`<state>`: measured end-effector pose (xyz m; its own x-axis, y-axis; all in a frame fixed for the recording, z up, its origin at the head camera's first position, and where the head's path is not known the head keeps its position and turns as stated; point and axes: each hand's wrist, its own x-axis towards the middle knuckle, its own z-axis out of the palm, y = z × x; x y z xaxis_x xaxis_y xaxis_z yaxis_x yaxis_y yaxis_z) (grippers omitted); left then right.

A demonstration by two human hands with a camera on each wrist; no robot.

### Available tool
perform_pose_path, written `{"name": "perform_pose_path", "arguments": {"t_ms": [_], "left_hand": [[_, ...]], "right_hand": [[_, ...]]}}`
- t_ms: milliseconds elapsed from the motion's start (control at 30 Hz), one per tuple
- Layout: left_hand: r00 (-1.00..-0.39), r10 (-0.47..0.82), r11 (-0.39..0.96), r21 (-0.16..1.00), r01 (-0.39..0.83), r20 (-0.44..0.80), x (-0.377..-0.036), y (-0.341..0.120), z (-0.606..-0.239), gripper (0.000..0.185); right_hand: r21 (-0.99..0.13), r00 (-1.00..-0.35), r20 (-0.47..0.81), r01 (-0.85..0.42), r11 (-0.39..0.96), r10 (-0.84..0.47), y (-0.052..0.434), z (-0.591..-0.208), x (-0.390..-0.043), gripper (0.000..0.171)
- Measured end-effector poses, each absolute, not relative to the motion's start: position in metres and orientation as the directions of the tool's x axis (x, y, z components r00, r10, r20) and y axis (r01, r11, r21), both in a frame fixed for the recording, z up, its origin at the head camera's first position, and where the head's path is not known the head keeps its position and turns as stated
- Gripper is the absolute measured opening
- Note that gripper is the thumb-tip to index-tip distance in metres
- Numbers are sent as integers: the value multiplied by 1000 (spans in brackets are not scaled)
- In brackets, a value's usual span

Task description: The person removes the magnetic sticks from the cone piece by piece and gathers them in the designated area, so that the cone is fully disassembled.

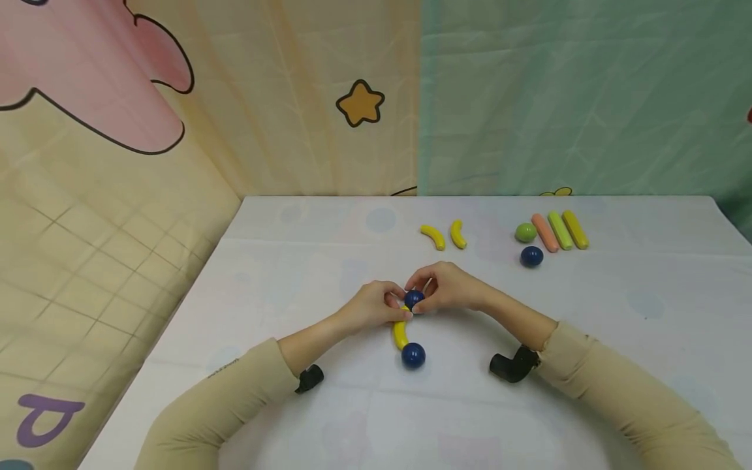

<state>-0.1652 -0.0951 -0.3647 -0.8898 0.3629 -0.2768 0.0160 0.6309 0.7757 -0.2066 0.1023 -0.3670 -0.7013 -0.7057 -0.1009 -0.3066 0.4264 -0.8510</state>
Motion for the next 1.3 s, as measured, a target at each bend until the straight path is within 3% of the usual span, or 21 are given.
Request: {"name": "perform_pose_path", "arguments": {"t_ms": [167, 300, 500, 1033, 1300], "left_hand": [[-893, 339, 610, 792, -31, -297, -164, -95, -365, 42], [-895, 319, 600, 798, -64, -312, -163, -96, -365, 30], [-895, 321, 631, 775, -43, -310, -162, -96, -366, 20], [-889, 337, 634, 773, -29, -310, -162, -95, -365, 19], [-889, 331, 642, 766, -34, -317, -163, -93, -364, 18]], "right_hand": [[-855, -711, -77, -313, 413, -699, 101, -371, -206, 34], [-859, -719, -65, -313, 406, -692, 101, -372, -204, 33], [-854, -728, -44, -329, 404, -685, 100, -370, -199, 33], [-820, -720, 5, -399, 409, -694, 100, -369, -197, 31], [-835, -847, 63, -334, 437, -527, 117, -357, -211, 35]]}}
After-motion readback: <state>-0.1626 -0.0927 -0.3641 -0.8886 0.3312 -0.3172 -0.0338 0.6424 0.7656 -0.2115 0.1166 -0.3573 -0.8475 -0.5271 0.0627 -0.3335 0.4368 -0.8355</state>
